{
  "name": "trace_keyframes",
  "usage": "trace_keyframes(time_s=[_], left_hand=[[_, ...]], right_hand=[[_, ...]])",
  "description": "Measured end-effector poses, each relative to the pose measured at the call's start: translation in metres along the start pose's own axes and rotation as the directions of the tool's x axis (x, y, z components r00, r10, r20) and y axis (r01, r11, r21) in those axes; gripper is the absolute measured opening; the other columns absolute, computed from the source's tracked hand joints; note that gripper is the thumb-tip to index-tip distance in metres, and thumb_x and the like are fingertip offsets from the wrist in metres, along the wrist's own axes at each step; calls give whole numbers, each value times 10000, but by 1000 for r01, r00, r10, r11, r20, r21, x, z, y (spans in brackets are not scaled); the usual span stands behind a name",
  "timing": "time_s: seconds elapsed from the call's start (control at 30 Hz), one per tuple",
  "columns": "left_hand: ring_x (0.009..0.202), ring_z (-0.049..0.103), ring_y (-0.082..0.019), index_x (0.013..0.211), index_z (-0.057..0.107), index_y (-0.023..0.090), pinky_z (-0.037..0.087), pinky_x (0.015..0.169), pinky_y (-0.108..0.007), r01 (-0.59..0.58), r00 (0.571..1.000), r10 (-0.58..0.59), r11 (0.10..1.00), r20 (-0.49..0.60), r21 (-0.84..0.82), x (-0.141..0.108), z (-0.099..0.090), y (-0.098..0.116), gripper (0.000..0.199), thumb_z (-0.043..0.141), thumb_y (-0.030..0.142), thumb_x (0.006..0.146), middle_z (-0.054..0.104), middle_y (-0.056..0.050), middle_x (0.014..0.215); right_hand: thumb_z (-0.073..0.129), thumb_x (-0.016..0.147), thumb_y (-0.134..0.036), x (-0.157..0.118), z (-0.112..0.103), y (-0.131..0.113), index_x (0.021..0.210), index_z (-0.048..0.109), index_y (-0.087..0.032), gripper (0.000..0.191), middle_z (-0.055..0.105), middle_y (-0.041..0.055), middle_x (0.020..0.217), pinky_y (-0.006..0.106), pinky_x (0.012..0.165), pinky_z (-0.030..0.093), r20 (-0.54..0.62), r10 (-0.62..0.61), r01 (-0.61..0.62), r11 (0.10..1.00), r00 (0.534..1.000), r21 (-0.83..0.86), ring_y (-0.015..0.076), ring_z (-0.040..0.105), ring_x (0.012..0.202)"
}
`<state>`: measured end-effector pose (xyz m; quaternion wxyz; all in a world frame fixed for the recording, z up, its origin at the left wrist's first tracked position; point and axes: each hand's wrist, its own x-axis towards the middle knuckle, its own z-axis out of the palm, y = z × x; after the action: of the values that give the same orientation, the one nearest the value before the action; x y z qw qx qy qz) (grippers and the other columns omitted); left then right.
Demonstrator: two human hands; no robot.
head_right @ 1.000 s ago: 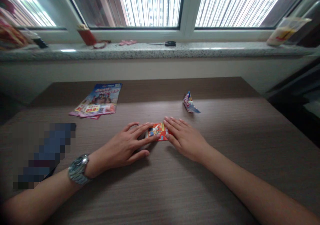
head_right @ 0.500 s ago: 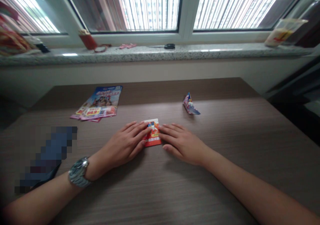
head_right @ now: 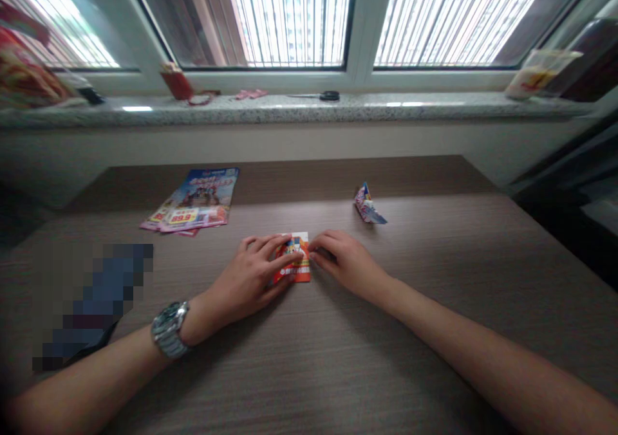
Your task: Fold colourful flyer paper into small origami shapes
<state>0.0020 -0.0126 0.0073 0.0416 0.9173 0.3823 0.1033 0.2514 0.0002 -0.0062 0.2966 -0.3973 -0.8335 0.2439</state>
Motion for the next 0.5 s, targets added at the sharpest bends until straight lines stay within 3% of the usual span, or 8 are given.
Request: trace_keyframes(time_s=[0.17,0.5], left_hand=[[1345,489,-301,1511,424,271,301,1109,-527,73,997,-74,997,-13,-38,0,2,1,570,537,459,985,518,-97,1509],[1365,487,-294,1533,399,259,264,1144,-534,79,997,-79,996,-11,-41,-1,3,-1,615,514,502,980,472,-82,1561]], right_hand=[[672,916,-168,27,2,14,904,675,-180,17,611,22,875,271,683,479,-14,117,-117,993,993,-17,141,600,721],[700,887,-137,42,6,22,829,637,-175,94,588,6,817,259,661,427,-54,111,-117,986,992,-122,143,559,704]])
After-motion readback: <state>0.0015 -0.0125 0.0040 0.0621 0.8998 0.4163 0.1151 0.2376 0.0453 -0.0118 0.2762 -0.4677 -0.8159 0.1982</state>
